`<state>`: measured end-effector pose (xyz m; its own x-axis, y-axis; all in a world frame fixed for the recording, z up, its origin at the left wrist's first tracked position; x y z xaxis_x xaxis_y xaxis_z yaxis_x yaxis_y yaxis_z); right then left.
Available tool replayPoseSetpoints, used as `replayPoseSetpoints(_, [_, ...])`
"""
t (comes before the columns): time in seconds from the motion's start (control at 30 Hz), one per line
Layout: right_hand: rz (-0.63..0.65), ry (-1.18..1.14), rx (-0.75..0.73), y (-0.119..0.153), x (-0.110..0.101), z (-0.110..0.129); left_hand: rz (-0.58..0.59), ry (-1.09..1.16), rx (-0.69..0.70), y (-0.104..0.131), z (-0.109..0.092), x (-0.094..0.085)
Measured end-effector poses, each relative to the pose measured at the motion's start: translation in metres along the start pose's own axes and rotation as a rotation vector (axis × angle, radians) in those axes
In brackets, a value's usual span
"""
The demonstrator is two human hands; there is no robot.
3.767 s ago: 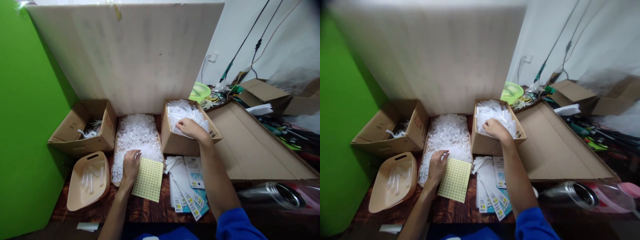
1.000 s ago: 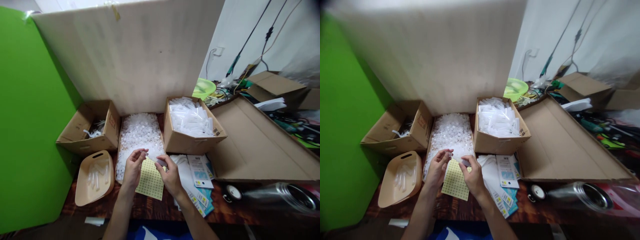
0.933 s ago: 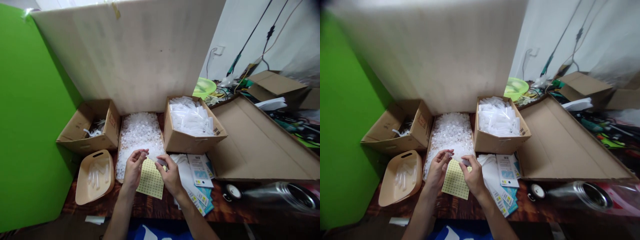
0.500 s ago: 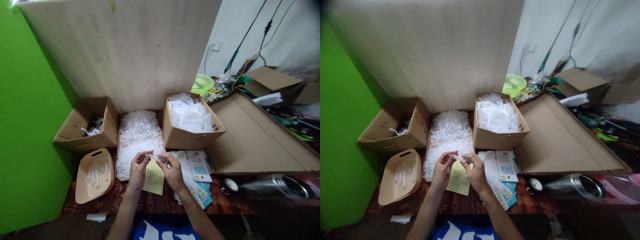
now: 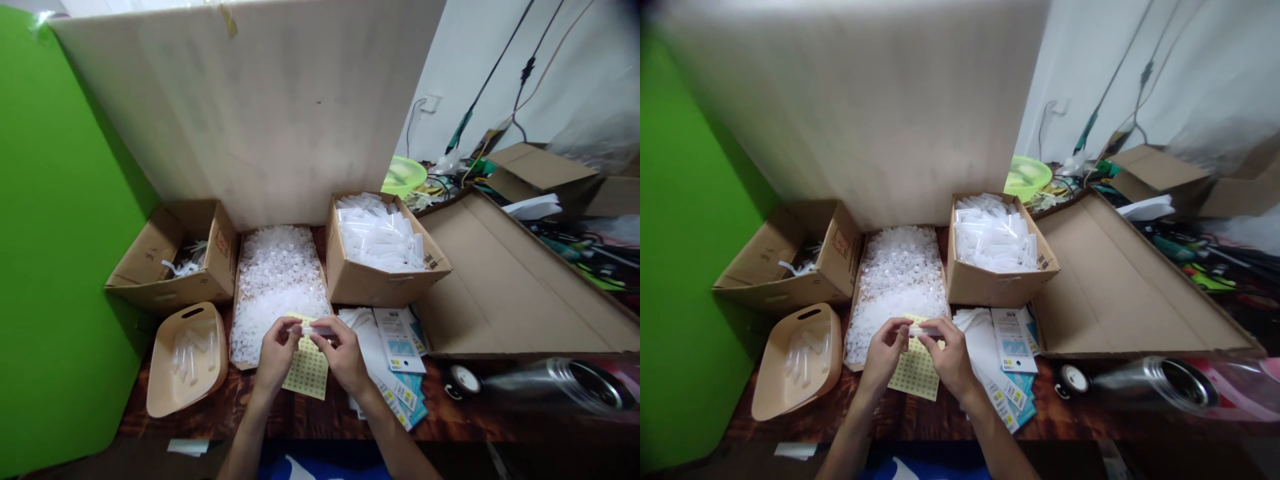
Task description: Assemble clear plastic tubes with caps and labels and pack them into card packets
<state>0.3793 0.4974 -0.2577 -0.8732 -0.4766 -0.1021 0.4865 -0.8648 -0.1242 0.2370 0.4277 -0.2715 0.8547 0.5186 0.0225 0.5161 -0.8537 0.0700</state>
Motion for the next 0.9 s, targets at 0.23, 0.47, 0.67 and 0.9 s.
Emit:
replayPoseSetpoints(0.23, [0.059, -0.133, 0.31, 0.011, 0.006, -0.031, 0.08, -0.085, 0.096, 0.006, -0.003, -0.001])
replayPoseSetpoints(0.47, [0.052, -0.008, 0.124, 0.014, 0.001, -0.018, 0.198, -0.255, -0.007, 0.018, 0.01, -0.001])
replayPoseSetpoints(0.67, [0.113, -0.303, 0.468, 0.027, 0.015, -0.052, 0.139, -0.411, 0.283, 0.026, -0.011, 0.0])
replayPoseSetpoints(0.9, [0.038, -0.01, 0.112, 0.022, -0.005, -0.025, 0.201, -0.418, 0.037, 0.027, 0.013, 0.005])
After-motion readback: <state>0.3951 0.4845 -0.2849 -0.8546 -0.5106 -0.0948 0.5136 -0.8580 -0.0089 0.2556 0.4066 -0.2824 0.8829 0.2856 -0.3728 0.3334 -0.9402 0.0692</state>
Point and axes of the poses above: each hand's wrist, its own y-axis away from the middle knuckle, its own x-axis out of the palm, z = x × y, the point moved 8 cm from there along -y, towards the middle knuckle, and after that the axes turned 2 degrees about x, right-handed, at the moved point
